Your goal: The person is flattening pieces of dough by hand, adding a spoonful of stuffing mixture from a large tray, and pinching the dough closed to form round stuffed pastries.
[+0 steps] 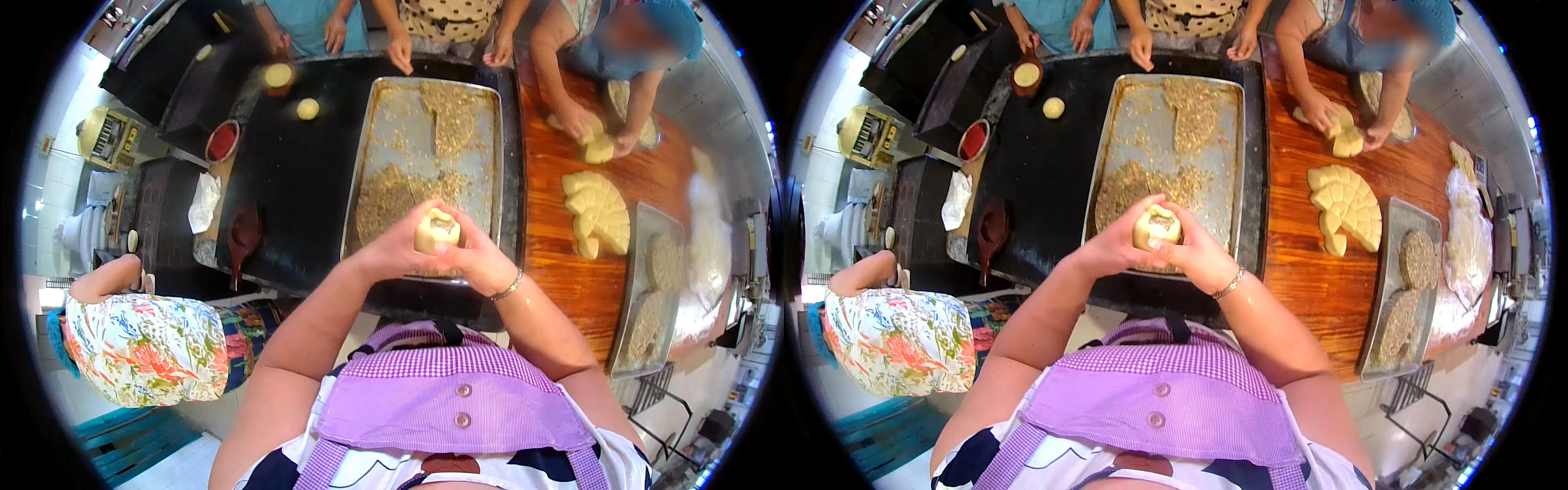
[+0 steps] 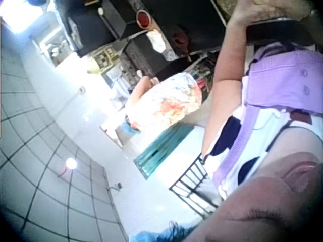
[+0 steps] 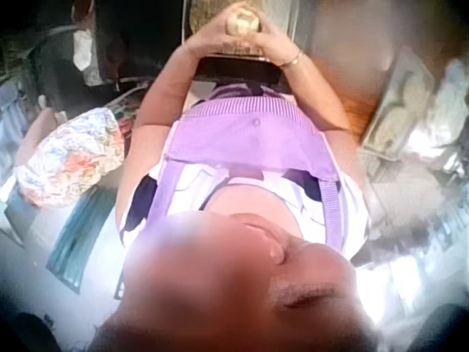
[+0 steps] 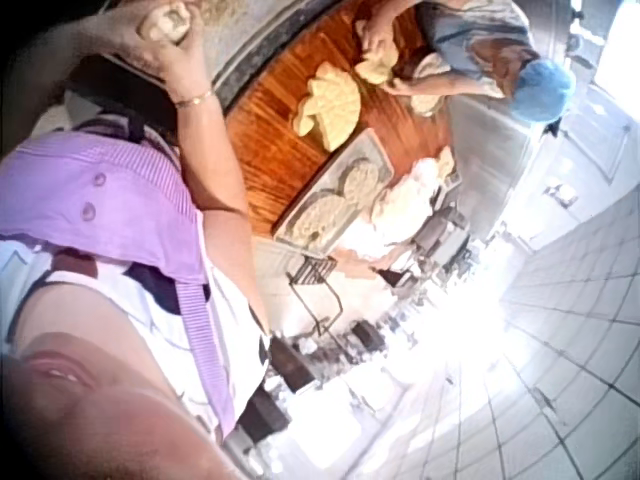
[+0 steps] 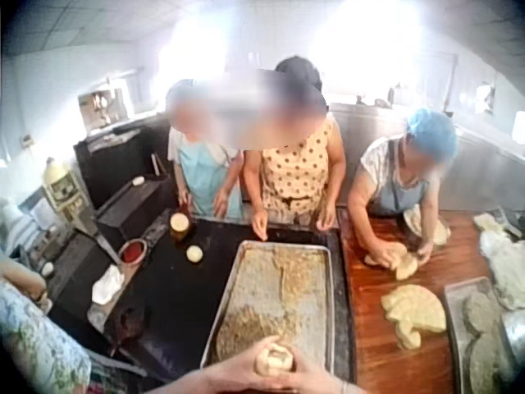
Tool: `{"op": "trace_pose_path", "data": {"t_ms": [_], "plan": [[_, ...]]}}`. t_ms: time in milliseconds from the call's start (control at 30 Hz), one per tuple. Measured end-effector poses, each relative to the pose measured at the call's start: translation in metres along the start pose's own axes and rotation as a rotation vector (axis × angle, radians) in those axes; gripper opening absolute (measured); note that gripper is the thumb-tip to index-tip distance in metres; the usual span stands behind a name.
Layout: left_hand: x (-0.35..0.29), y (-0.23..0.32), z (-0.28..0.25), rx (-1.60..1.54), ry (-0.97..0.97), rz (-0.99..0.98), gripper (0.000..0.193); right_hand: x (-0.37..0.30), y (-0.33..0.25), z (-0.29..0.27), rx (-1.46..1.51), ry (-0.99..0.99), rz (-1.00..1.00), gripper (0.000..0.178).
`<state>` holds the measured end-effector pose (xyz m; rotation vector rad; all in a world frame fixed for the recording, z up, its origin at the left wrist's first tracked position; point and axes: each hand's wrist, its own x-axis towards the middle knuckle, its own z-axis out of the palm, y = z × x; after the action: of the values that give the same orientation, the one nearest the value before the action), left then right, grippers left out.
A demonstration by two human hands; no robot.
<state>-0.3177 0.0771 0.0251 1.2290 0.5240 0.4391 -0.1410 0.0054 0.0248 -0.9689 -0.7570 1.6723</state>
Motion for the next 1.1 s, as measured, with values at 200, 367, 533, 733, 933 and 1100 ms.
{"op": "trace_pose_path", "data": {"t_ms": [200, 367, 533, 733, 933, 1100], "plan": [[0.023, -0.009, 0.013, -0.023, -0.057, 0.141, 0.119, 0.009, -0.002, -0.026, -0.158, 0.005, -0.120, 0.072], [0.027, -0.018, 0.027, 0.065, 0.113, 0.305, 0.095, 0.009, 0.000, -0.015, -0.425, 0.162, -0.318, 0.040], [0.023, -0.021, 0.034, 0.350, 0.205, 0.440, 0.071, -0.005, 0.012, 0.003, -0.445, 0.314, -0.460, 0.024], [0.002, -0.009, 0.054, 0.329, 0.246, 0.469, 0.112, -0.018, -0.015, 0.011, -0.625, 0.198, -0.623, 0.039], [-0.034, 0.052, 0.055, -0.040, 0.171, 0.197, 0.107, -0.041, -0.041, 0.052, -0.411, 0.110, -0.445, 0.061], [-0.039, 0.064, 0.046, 0.507, 0.041, 0.480, 0.091, -0.048, -0.053, 0.049, 0.154, -0.161, 0.031, 0.052]]}}
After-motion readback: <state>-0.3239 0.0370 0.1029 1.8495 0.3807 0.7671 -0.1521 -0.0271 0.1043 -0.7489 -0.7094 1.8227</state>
